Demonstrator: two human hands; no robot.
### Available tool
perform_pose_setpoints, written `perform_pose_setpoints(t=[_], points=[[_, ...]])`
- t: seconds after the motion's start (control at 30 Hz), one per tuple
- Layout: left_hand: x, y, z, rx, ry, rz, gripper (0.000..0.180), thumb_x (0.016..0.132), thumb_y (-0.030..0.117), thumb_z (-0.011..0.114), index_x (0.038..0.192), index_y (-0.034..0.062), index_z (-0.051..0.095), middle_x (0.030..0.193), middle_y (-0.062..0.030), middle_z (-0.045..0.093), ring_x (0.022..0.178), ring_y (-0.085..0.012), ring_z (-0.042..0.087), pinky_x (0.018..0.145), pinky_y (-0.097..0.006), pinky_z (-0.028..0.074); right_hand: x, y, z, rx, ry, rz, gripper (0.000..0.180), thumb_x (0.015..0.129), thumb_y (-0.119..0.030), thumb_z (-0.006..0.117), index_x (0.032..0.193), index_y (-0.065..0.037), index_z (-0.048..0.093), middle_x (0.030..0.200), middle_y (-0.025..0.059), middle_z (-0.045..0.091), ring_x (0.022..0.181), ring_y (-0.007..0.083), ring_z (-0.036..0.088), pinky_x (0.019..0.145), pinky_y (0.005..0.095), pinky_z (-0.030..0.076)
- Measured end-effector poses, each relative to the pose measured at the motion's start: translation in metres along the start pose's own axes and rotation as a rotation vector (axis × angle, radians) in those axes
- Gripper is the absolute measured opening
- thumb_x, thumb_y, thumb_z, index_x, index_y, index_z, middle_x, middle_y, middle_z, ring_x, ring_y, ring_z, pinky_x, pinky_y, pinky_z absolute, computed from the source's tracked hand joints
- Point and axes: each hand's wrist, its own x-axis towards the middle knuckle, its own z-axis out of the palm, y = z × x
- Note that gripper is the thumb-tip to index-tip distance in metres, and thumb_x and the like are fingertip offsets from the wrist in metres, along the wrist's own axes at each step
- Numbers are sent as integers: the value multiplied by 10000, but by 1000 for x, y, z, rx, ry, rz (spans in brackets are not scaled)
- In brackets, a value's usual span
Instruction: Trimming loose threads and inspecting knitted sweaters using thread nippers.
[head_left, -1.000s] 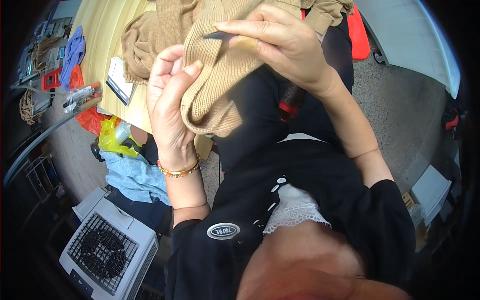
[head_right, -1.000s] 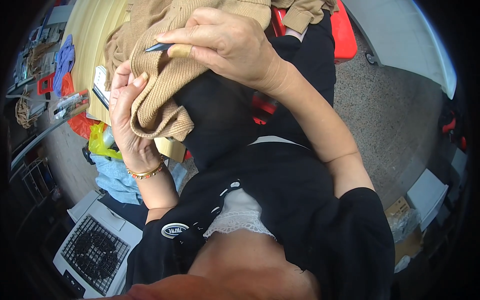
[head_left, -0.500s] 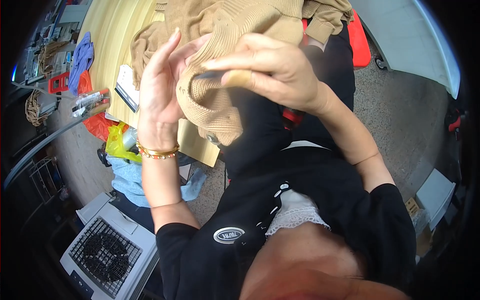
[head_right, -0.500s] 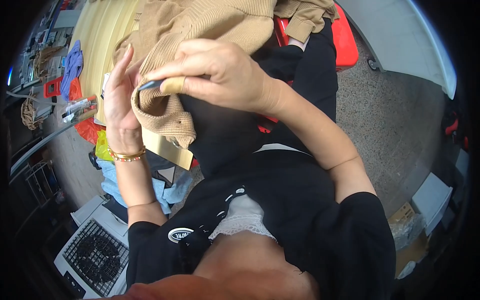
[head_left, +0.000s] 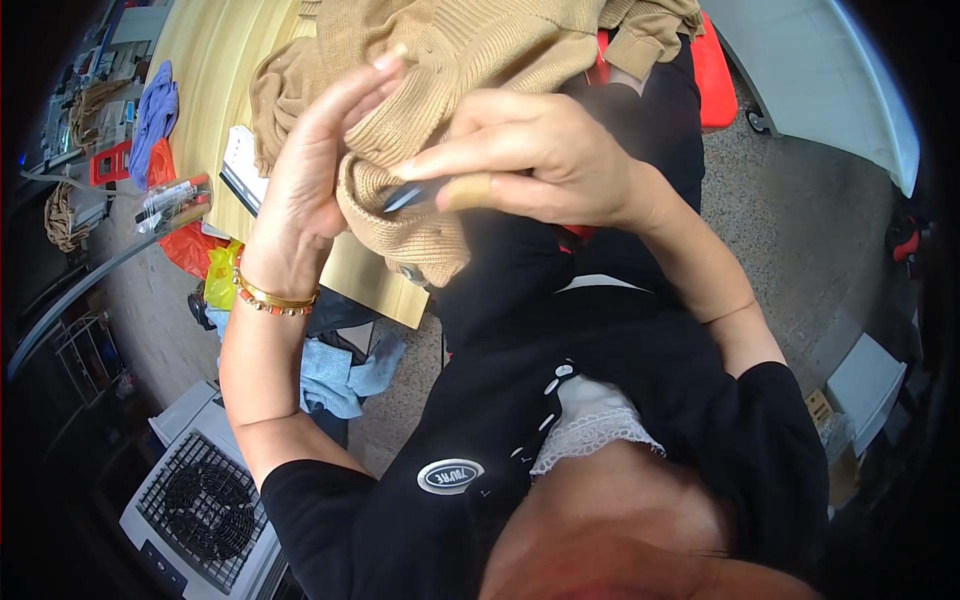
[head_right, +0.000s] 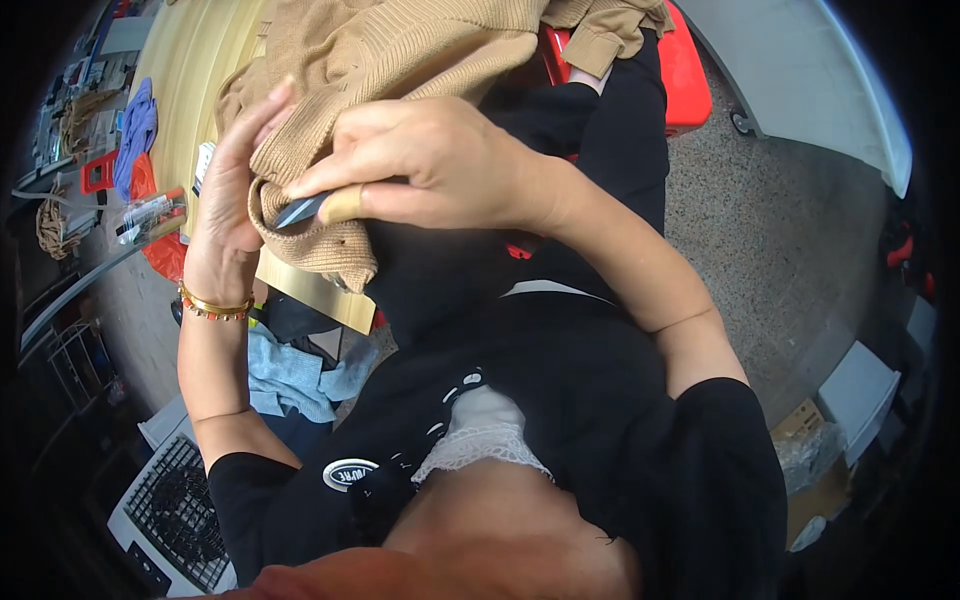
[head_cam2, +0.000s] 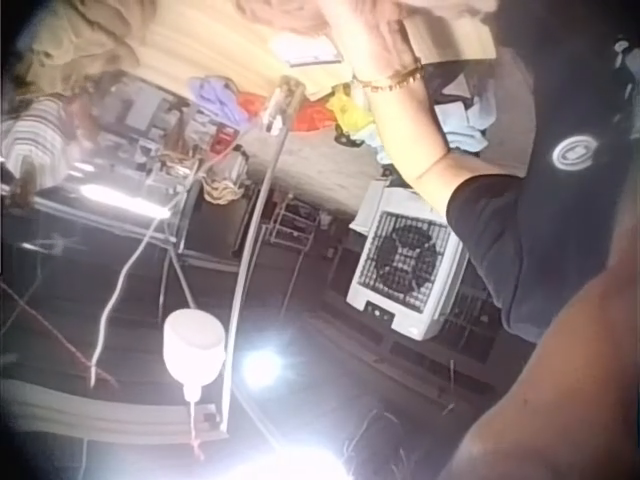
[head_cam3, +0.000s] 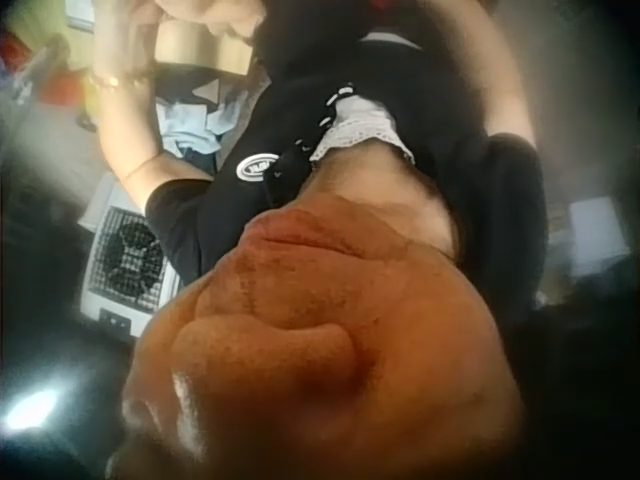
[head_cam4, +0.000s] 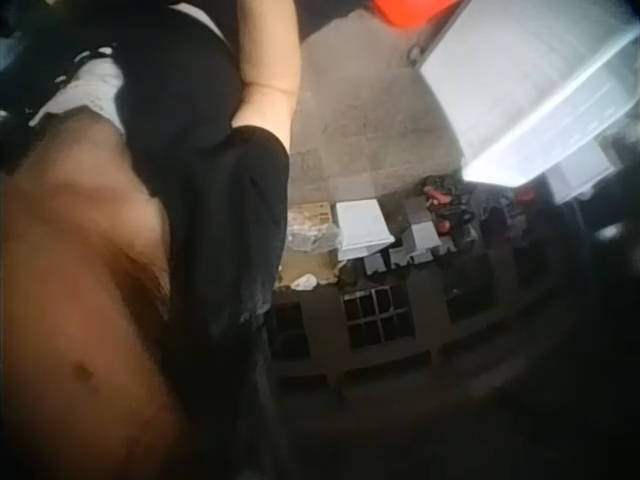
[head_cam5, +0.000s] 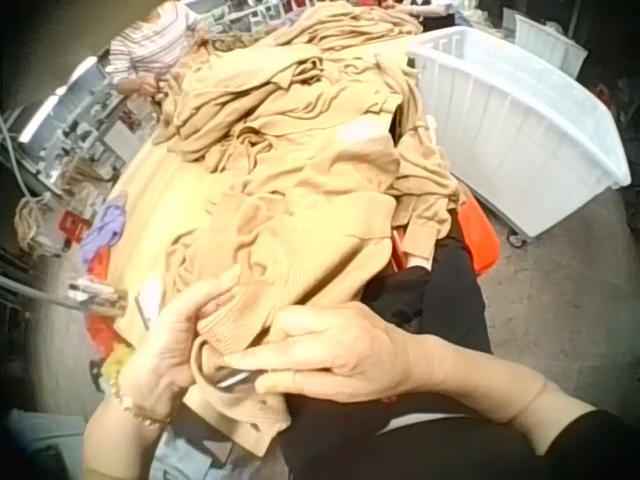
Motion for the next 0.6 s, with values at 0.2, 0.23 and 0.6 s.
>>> perform_pose_setpoints(t=[0.2,0.23,0.6], points=[[-11,-6,4,109,32,34,479,864,293,770,1215,-12,657,1144,-123,689,1019,-164,677,901,-285,545,-11,4,-36,-112,121,136,300,905,-119,730,1197,-53,724,800,19,613,706,87,553,634,252,437],[-14,-8,6,93,19,53,471,869,285,764,1212,-20,657,1116,-117,701,1000,-162,682,897,-283,544,-12,5,-40,-129,124,155,302,922,-93,689,1213,-17,705,865,39,632,770,106,575,701,249,451],[-43,-19,7,304,-38,198,205,883,21,696,1081,-29,677,862,-22,682,811,-75,652,800,-217,508,-14,13,-36,-158,101,214,286,926,-89,685,1198,-2,707,973,78,676,875,139,617,801,246,474]])
